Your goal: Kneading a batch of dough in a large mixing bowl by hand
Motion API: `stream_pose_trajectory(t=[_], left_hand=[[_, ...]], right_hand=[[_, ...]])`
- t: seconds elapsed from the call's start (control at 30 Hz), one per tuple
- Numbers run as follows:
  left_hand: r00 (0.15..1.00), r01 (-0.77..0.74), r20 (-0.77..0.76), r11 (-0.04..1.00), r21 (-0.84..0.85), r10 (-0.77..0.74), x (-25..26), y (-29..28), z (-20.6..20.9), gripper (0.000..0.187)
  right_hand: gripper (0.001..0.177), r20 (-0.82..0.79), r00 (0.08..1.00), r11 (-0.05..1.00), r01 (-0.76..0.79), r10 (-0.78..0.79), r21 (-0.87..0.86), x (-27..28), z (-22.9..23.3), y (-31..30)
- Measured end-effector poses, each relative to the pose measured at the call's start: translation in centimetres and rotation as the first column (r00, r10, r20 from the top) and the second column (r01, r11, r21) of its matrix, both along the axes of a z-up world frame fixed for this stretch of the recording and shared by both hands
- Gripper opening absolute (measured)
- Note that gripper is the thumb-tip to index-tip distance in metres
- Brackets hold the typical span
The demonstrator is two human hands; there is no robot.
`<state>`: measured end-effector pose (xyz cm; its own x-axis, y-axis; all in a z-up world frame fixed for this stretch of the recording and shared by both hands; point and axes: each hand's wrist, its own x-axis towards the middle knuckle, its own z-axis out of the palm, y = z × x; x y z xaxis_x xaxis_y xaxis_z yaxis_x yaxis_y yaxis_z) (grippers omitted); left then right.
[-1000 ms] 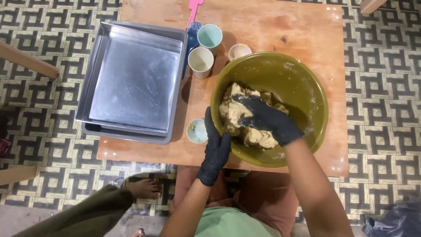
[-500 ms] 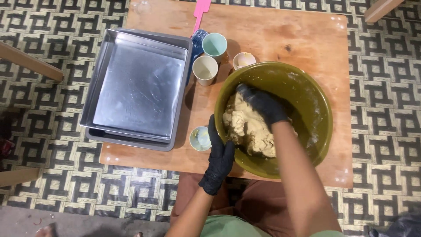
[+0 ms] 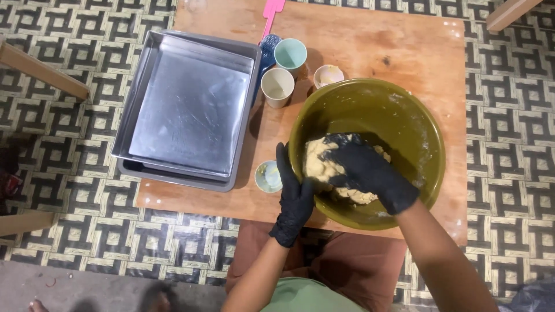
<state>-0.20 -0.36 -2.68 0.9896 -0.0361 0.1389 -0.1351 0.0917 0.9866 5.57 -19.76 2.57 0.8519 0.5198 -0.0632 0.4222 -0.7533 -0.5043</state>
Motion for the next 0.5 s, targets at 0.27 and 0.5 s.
stream_pose_trajectory(t=[0.27,0.5], left_hand=[[0.994,0.009,0.106,0.997,-0.082,-0.001,0.5,-0.1,-1.6,0.083],[0.996,-0.004,0.094,0.997,-0.077,0.012,0.3,-0.3,-1.0,0.081]], right_hand=[[0.053,-0.801,0.446,0.414,0.867,-0.400,0.276,-2.8,4.3,0.1],[0.053,-0.104,0.956,0.929,0.291,-0.274,0.230,-7.8,-4.0,-4.4]])
